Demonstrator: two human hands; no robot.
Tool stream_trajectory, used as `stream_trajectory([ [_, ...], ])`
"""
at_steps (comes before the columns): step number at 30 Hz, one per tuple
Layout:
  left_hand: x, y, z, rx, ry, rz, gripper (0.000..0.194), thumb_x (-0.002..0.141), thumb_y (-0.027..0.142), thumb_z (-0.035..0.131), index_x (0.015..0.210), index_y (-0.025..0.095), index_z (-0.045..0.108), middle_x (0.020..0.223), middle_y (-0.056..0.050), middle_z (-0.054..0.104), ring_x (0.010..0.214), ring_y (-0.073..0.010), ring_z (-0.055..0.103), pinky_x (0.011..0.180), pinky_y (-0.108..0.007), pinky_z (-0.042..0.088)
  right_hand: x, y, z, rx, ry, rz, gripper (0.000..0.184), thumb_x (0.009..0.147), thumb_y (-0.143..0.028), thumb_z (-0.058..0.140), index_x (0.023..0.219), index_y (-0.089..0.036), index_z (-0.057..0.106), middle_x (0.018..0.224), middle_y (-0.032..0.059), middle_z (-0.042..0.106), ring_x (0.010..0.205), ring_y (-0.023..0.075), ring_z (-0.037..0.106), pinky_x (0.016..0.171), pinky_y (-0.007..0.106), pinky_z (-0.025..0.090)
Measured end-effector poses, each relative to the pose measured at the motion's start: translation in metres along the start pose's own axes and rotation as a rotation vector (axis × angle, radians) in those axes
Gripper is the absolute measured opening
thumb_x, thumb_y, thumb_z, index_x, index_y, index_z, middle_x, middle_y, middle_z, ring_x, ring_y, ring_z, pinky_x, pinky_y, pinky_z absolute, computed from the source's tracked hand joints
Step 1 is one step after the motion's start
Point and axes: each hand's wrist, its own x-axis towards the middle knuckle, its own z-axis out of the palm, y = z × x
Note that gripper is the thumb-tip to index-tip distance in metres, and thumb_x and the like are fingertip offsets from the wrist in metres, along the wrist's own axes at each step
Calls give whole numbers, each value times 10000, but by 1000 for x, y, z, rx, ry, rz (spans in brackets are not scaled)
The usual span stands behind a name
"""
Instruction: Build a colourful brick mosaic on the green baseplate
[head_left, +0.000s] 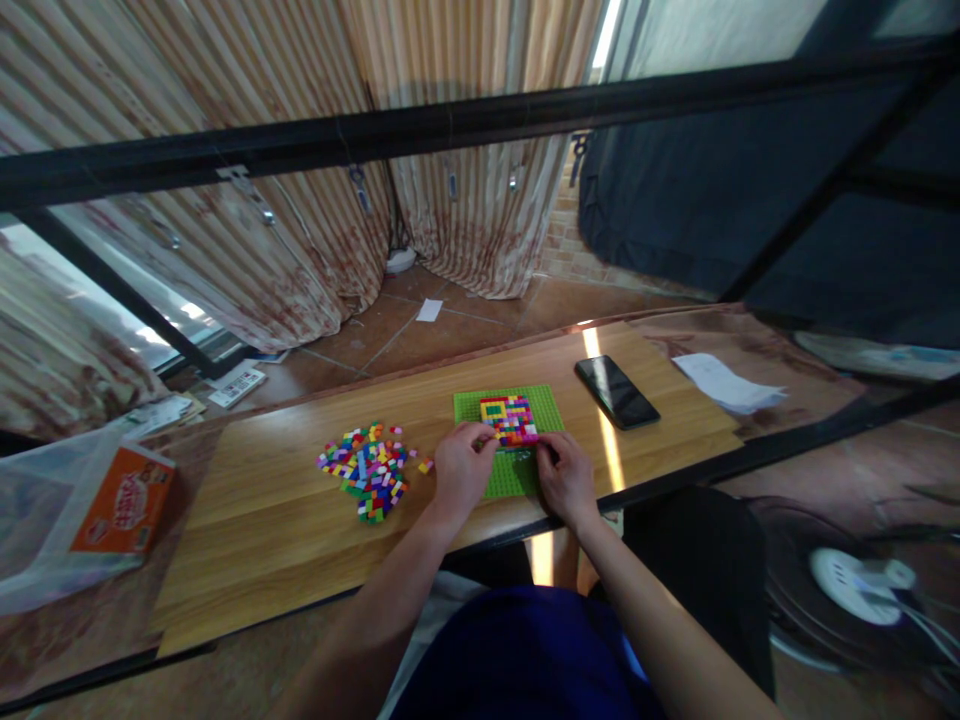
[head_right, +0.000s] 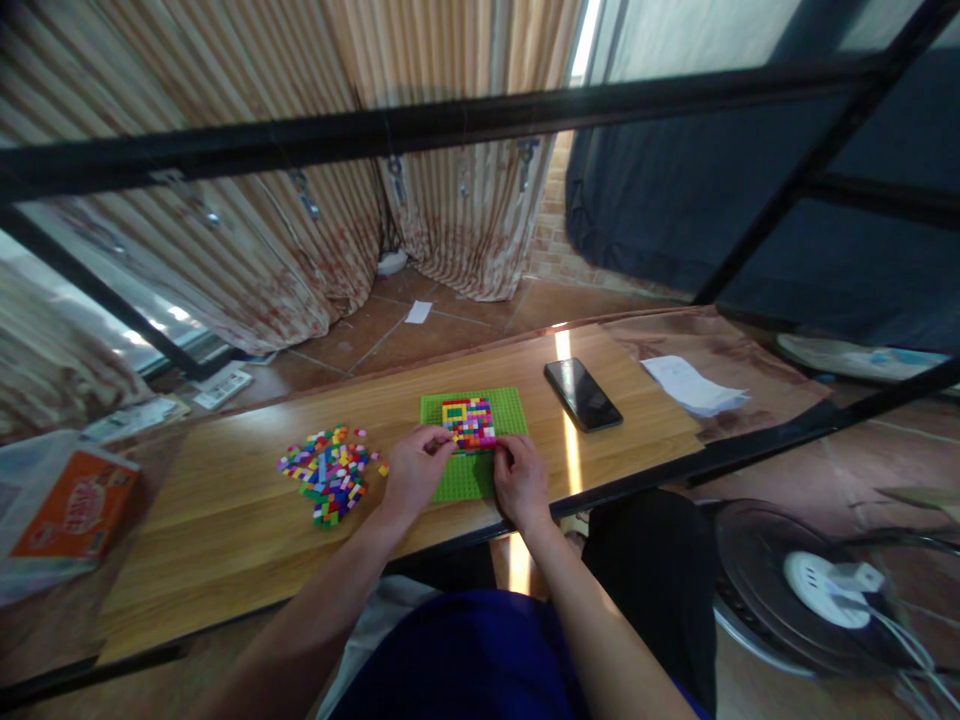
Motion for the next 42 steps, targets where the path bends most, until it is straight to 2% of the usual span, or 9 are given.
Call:
stream_trajectory([
  [7, 0, 1, 0, 45, 3, 8, 19, 768, 174, 653, 763, 183, 668, 791, -16, 671, 754, -150, 608, 687, -263, 439, 0, 0, -1, -27, -3, -3, 218, 871, -243, 455, 858, -184, 665, 868, 76, 648, 799, 198, 594, 709, 324, 453],
  [18, -3, 6, -1, 194, -13, 54, 133, 837, 179, 559, 762, 189, 669, 791, -28, 656, 737, -154, 604, 693, -270, 433, 0, -1, -1, -23, -4, 2, 224, 868, -249, 452, 864, -187, 668, 868, 74, 652, 803, 201, 599, 718, 328, 455],
  [25, -5, 7, -2, 146, 8, 46, 159, 854, 186, 527, 763, 178, 657, 783, -33, 658, 719, -146, 597, 673, -258, 429, 0, -1, -1, -16, -5, -4, 232, 872, -254, 444, 859, -186, 665, 872, 79, 649, 795, 201, 594, 708, 328, 455],
  [32, -3, 11, 0, 107, 30, -39, 139, 821, 199, 562, 715, 177, 650, 751, -27, 661, 683, -141, 591, 658, -262, 428, 0, -2, -1, -19, 1, -1, 223, 865, -247, 449, 862, -189, 664, 869, 79, 650, 795, 203, 594, 709, 334, 457],
  [36, 1, 6, 6, 2, 102, -182, 51, 751, 197, 625, 780, 170, 657, 778, -29, 671, 722, -151, 611, 689, -273, 456, 0, -2, -1, -16, 3, -11, 216, 866, -237, 448, 855, -191, 659, 868, 77, 652, 806, 203, 598, 718, 332, 460],
  [39, 8, -1, 12, -96, 147, -291, 192, 678, 188, 684, 864, 153, 653, 827, -38, 675, 766, -161, 620, 723, -287, 478, 0, -2, -1, -12, 5, -15, 212, 865, -234, 451, 857, -189, 658, 881, 77, 657, 816, 204, 601, 727, 333, 461],
  [42, 13, -6, 15, -220, 121, -370, 254, 637, 170, 708, 882, 138, 650, 843, -46, 678, 776, -161, 626, 726, -288, 493, 0, -2, -1, -19, 7, -16, 217, 870, -239, 448, 858, -192, 659, 885, 74, 658, 814, 202, 602, 728, 331, 462],
])
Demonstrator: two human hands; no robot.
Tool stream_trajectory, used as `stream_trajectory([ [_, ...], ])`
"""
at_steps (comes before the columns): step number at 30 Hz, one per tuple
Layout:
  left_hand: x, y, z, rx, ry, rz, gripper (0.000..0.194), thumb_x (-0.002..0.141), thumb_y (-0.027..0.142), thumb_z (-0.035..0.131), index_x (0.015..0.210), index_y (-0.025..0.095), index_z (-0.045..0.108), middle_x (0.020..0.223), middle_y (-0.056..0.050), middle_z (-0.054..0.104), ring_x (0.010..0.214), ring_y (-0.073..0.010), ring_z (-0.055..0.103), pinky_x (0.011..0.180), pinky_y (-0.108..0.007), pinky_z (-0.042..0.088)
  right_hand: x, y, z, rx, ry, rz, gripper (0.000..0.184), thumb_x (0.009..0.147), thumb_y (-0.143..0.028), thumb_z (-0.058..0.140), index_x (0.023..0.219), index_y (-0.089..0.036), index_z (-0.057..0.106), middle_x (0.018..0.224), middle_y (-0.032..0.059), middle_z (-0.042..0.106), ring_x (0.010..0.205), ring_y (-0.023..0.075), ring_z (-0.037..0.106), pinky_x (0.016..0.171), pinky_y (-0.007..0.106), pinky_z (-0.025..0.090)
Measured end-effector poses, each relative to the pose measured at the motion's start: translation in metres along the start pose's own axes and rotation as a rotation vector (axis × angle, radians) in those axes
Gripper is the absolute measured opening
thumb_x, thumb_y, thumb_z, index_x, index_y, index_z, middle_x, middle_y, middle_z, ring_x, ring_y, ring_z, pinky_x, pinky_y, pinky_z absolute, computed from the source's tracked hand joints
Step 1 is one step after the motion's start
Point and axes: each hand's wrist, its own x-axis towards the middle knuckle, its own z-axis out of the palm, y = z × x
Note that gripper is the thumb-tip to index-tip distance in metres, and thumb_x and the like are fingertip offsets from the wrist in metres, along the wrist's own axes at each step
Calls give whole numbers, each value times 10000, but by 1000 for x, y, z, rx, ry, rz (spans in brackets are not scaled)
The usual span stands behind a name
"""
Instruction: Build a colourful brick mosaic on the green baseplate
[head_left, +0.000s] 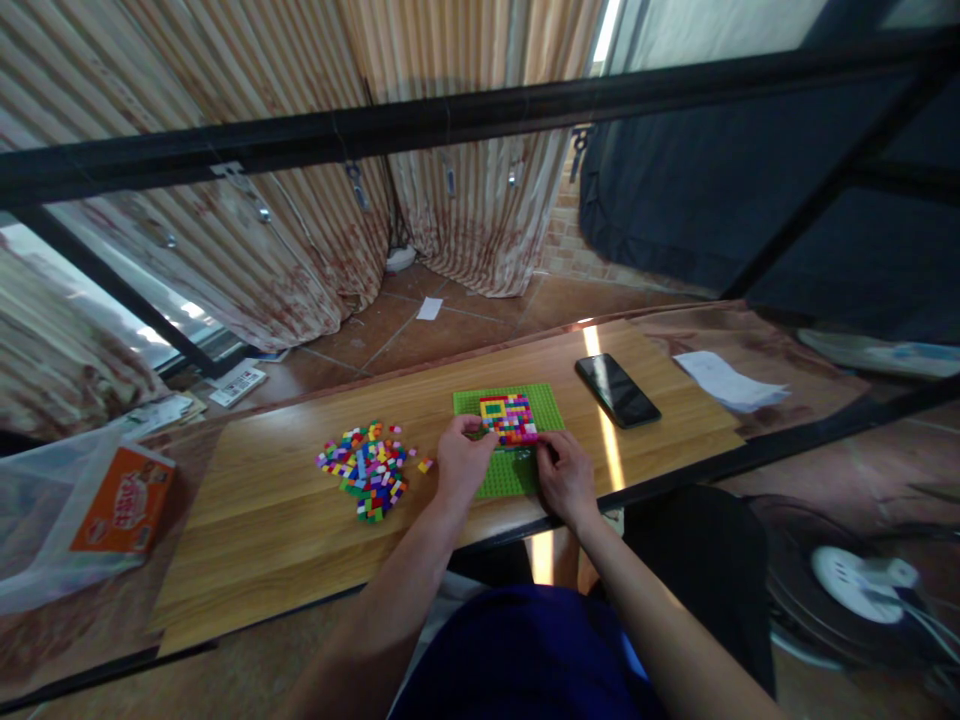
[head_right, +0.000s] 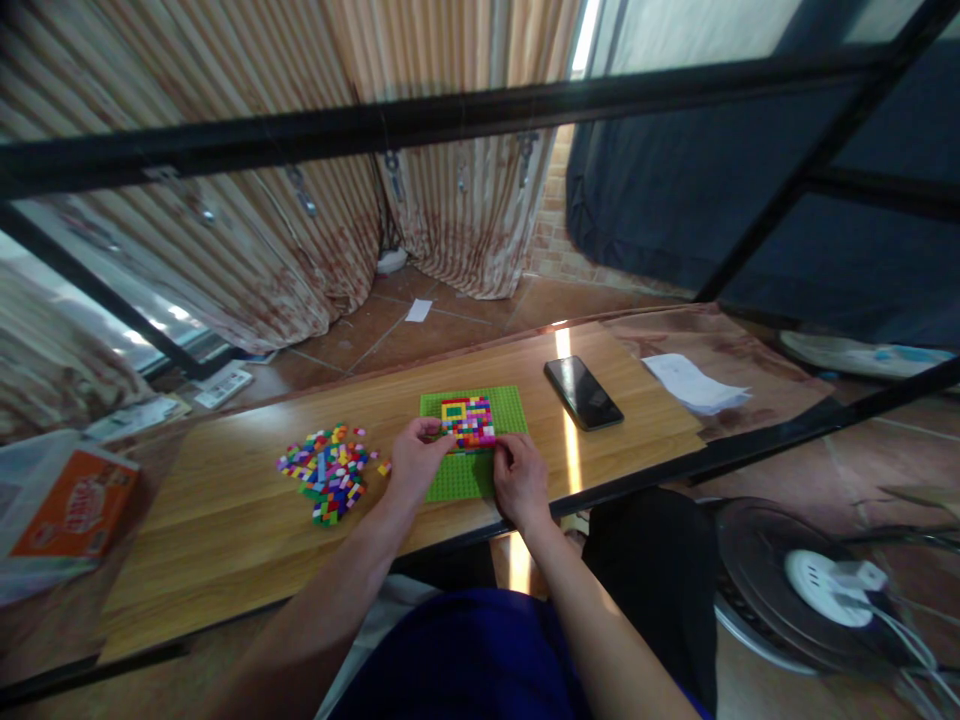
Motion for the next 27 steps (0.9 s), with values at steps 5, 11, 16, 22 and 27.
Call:
stream_trajectory([
  [5, 4, -2, 2, -170, -41, -99, 255, 602, 130, 711, 851, 132, 652, 805, -34, 683, 738, -146, 631, 691, -266, 504, 0, 0, 0, -2, 5, -6, 213, 860, -224, 453, 860, -184, 662, 881, 75, 655, 804, 196, 601, 727, 325, 460],
  [11, 6, -4, 8, -240, -59, -138, 232, 582, 117, 706, 808, 122, 654, 741, -22, 672, 685, -133, 614, 654, -248, 485, 0, 1, 1, -3, 7, 5, 212, 857, -218, 460, 859, -172, 667, 875, 74, 655, 795, 191, 601, 710, 316, 455],
  [16, 1, -5, 5, -265, -48, -87, 248, 612, 173, 720, 848, 116, 666, 762, -34, 674, 692, -135, 609, 666, -252, 480, 0, 0, 1, -22, 12, 2, 220, 863, -240, 460, 855, -173, 669, 881, 80, 658, 802, 198, 598, 712, 322, 451],
  [22, -3, -14, -44, -154, -3, 61, 203, 737, 188, 615, 925, 134, 670, 823, -42, 681, 744, -139, 618, 718, -259, 484, 0, 0, 1, -14, 23, 10, 216, 860, -243, 462, 848, -177, 667, 871, 77, 656, 795, 198, 601, 710, 324, 454],
  [27, -9, -32, -95, 178, -27, 170, 226, 776, 130, 541, 970, 145, 656, 897, -58, 684, 760, -159, 623, 729, -290, 499, -1, 1, 0, -23, 30, -9, 218, 861, -253, 462, 853, -175, 665, 872, 80, 654, 802, 201, 602, 725, 330, 454],
])
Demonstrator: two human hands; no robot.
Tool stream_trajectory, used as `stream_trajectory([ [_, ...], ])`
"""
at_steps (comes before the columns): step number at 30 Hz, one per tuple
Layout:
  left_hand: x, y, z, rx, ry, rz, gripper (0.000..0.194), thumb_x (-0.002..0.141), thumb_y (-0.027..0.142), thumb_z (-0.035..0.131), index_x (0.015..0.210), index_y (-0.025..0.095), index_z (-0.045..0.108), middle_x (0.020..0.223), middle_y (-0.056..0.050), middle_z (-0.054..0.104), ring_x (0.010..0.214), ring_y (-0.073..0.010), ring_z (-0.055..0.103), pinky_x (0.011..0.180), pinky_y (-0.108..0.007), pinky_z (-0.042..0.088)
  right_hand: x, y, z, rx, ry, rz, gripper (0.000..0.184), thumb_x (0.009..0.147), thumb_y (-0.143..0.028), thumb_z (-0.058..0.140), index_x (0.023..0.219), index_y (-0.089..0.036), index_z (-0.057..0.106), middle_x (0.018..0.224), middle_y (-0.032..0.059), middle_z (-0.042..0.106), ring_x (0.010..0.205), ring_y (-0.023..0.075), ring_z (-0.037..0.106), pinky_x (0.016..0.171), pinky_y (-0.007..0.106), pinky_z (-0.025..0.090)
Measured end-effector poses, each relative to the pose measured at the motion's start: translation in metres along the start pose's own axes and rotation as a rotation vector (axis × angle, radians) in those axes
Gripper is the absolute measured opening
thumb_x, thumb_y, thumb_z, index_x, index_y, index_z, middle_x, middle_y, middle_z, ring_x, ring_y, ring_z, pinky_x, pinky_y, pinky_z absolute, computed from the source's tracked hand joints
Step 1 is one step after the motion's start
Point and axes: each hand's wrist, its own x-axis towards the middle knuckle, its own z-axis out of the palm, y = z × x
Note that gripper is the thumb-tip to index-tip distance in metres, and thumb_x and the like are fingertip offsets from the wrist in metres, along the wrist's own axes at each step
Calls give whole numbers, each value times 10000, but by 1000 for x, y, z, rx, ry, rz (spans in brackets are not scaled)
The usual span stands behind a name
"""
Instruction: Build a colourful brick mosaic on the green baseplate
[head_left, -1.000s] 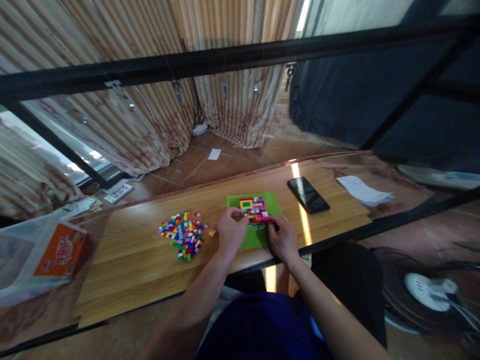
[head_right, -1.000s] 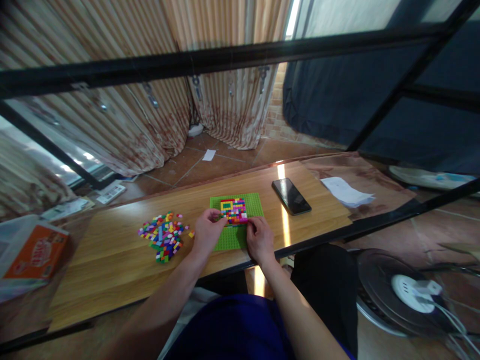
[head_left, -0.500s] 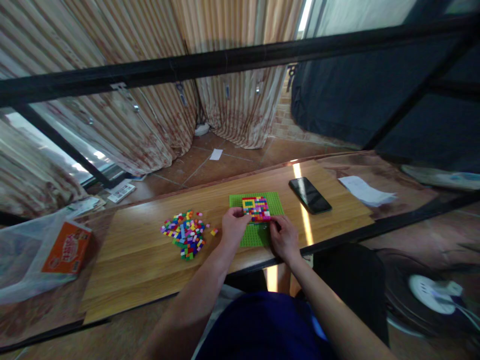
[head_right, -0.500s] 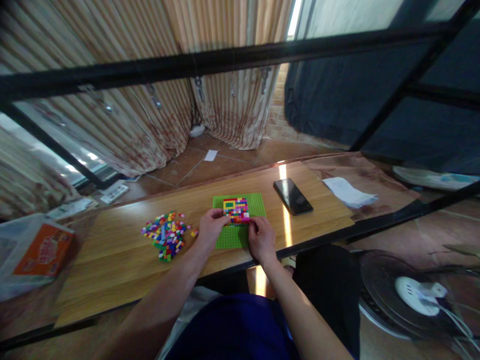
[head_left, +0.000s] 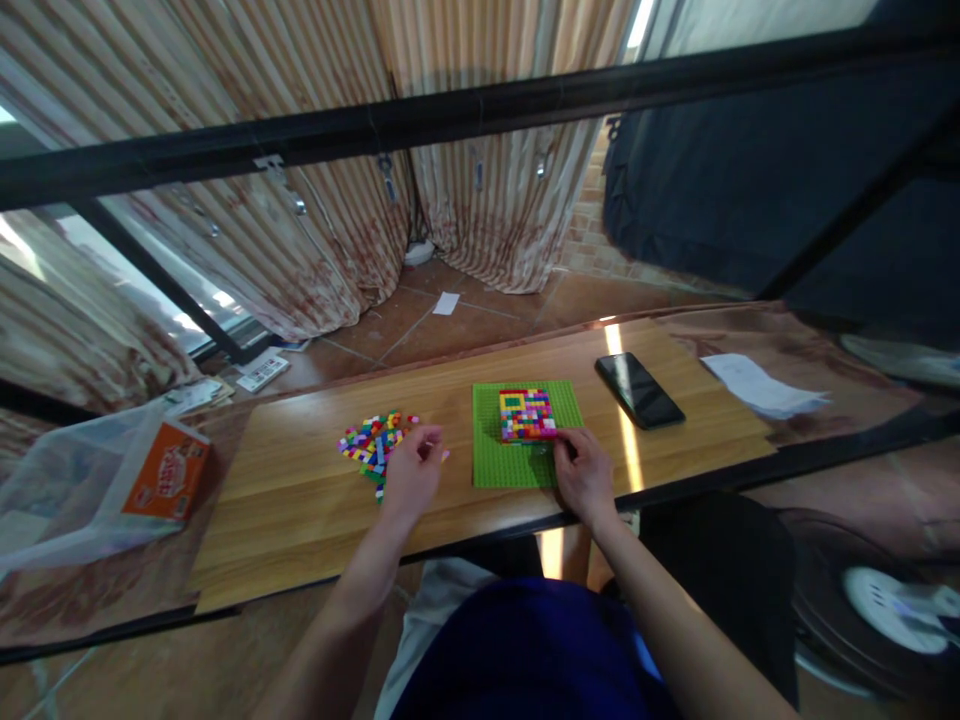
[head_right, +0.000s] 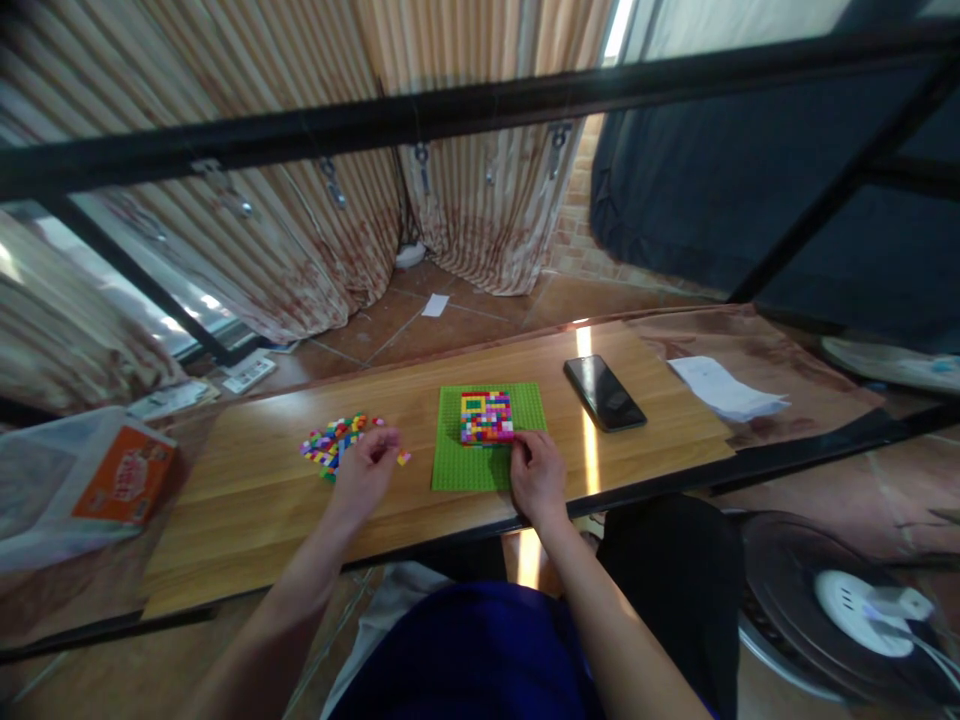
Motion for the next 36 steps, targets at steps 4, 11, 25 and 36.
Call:
stream_trajectory([
  [4, -10, -2, -10, 315, -108, 100, 248, 789, 78, 500, 971, 149, 654, 963, -85, 680, 864, -192, 626, 814, -324, 492, 0, 2, 0, -11, -7, -6, 225, 866, -264, 460, 864, -173, 666, 872, 85, 653, 800, 205, 599, 719, 334, 453],
  [11, -10, 9, 6, 678, -145, 108, 174, 878, 203, 487, 947, 149, 638, 972, -112, 650, 962, -238, 603, 851, -340, 466, 0, 4, 0, -10, -10, -14, 226, 869, -267, 462, 866, -168, 665, 870, 90, 652, 804, 208, 599, 717, 338, 458],
  [25, -3, 8, 6, 594, -159, 57, 135, 876, 154, 495, 955, 157, 605, 920, -85, 666, 883, -206, 620, 783, -317, 458, 0, 5, 1, -8, -4, -22, 221, 868, -261, 462, 854, -170, 664, 867, 87, 655, 800, 206, 604, 715, 337, 467],
  [36, -3, 12, 4, 486, -152, 89, 219, 905, 189, 416, 917, 174, 634, 780, -50, 679, 706, -183, 620, 675, -284, 436, 0, 0, 0, -7, -7, -7, 217, 858, -245, 455, 845, -178, 661, 866, 83, 652, 808, 208, 600, 726, 341, 463],
])
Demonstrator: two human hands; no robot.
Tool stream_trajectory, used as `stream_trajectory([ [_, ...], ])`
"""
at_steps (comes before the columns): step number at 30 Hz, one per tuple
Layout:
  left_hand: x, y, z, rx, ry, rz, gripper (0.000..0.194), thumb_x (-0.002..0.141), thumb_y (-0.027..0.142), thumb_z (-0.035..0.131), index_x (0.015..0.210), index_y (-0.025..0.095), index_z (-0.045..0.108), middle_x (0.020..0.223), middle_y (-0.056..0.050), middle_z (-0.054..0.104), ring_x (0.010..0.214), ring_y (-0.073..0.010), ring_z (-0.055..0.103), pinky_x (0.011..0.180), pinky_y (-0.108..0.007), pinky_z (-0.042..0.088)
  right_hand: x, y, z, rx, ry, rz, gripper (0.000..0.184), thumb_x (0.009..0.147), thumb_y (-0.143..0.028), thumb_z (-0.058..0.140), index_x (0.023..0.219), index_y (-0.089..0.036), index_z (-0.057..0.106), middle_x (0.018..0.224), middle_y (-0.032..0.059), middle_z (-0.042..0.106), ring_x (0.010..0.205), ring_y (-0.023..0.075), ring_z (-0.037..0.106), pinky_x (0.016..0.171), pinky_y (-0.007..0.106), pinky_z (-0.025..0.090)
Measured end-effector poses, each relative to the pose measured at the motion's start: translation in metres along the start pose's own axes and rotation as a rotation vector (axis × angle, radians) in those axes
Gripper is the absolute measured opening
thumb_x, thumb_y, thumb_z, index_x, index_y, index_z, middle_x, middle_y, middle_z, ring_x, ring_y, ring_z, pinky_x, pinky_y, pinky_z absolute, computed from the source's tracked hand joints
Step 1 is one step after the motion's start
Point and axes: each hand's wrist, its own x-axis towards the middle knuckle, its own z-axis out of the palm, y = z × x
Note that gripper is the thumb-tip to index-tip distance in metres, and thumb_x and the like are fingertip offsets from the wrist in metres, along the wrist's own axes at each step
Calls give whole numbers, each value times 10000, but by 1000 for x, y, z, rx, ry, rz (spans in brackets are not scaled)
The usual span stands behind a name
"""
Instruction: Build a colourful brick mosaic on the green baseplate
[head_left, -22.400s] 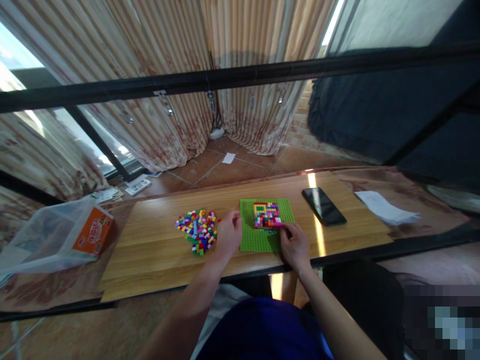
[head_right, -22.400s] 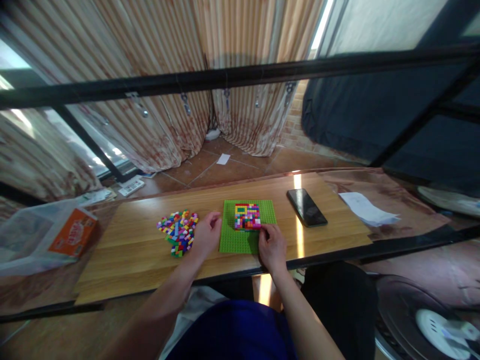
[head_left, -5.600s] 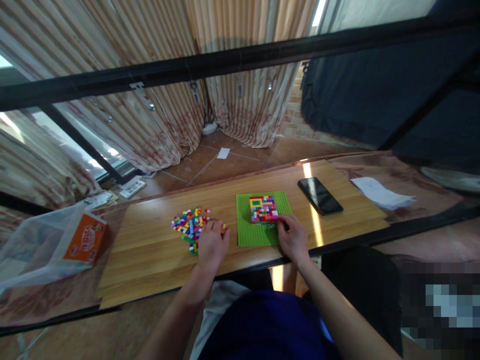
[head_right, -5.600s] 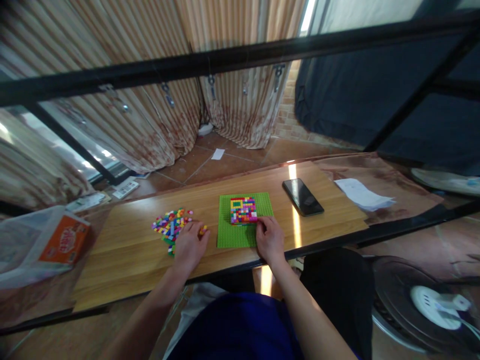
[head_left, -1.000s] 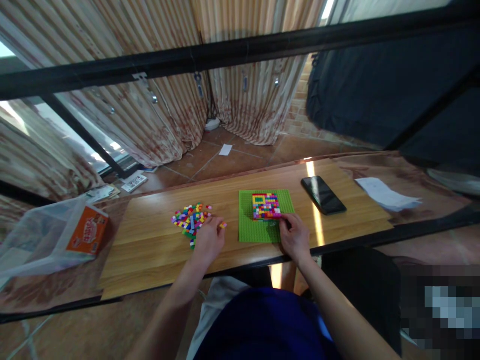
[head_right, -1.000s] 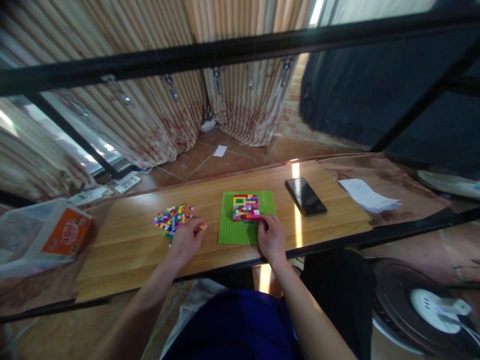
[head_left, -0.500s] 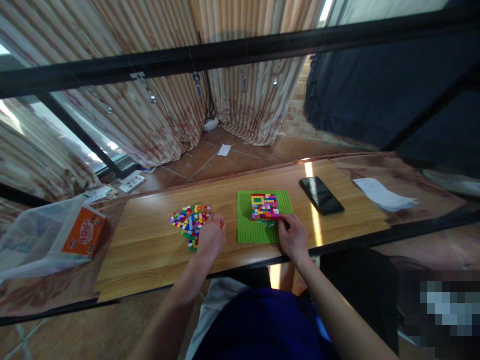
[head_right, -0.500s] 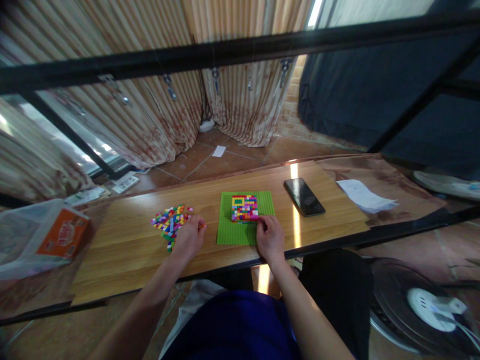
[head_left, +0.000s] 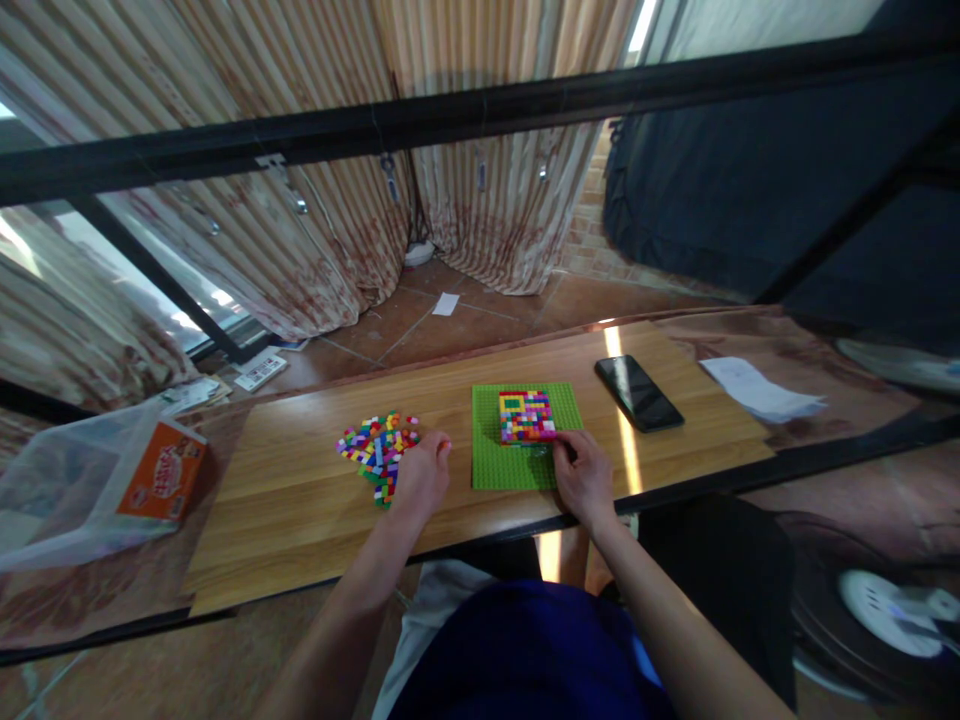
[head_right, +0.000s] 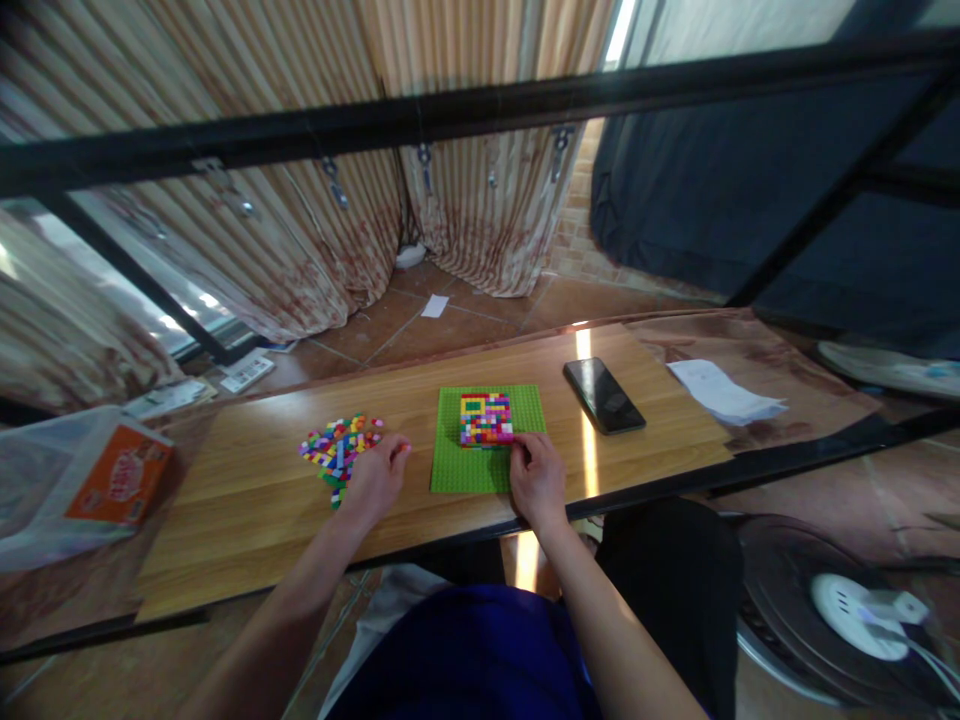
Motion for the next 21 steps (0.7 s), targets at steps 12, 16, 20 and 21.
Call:
stream_trajectory([
  [12, -2, -2, 11, -116, 93, -23, 267, 902, 228, 433, 904, 178, 695, 779, -43, 699, 692, -169, 628, 684, -262, 436, 0, 2, 1, 15, 1, -4, 208, 857, -243, 468, 840, -172, 662, 857, 79, 648, 803, 204, 603, 721, 335, 465],
  [16, -2, -3, 14, -109, 113, -33, 258, 896, 228, 445, 918, 187, 699, 787, -43, 704, 706, -172, 636, 699, -268, 439, 0, 2, 0, 19, 2, -1, 208, 855, -248, 470, 845, -174, 664, 866, 80, 651, 805, 205, 601, 719, 338, 466],
  [20, 0, -5, 17, -97, 144, -57, 251, 891, 231, 450, 930, 195, 695, 796, -41, 705, 711, -172, 632, 703, -270, 435, 0, 2, 0, 14, 8, -1, 213, 856, -251, 465, 846, -181, 666, 871, 80, 651, 808, 205, 599, 718, 339, 467],
  [21, 0, -6, 18, -98, 146, -60, 253, 892, 232, 445, 921, 194, 694, 784, -38, 701, 699, -167, 627, 695, -267, 431, 0, 2, 0, 17, 8, 0, 215, 856, -252, 465, 848, -181, 667, 874, 80, 652, 808, 205, 600, 714, 338, 468],
])
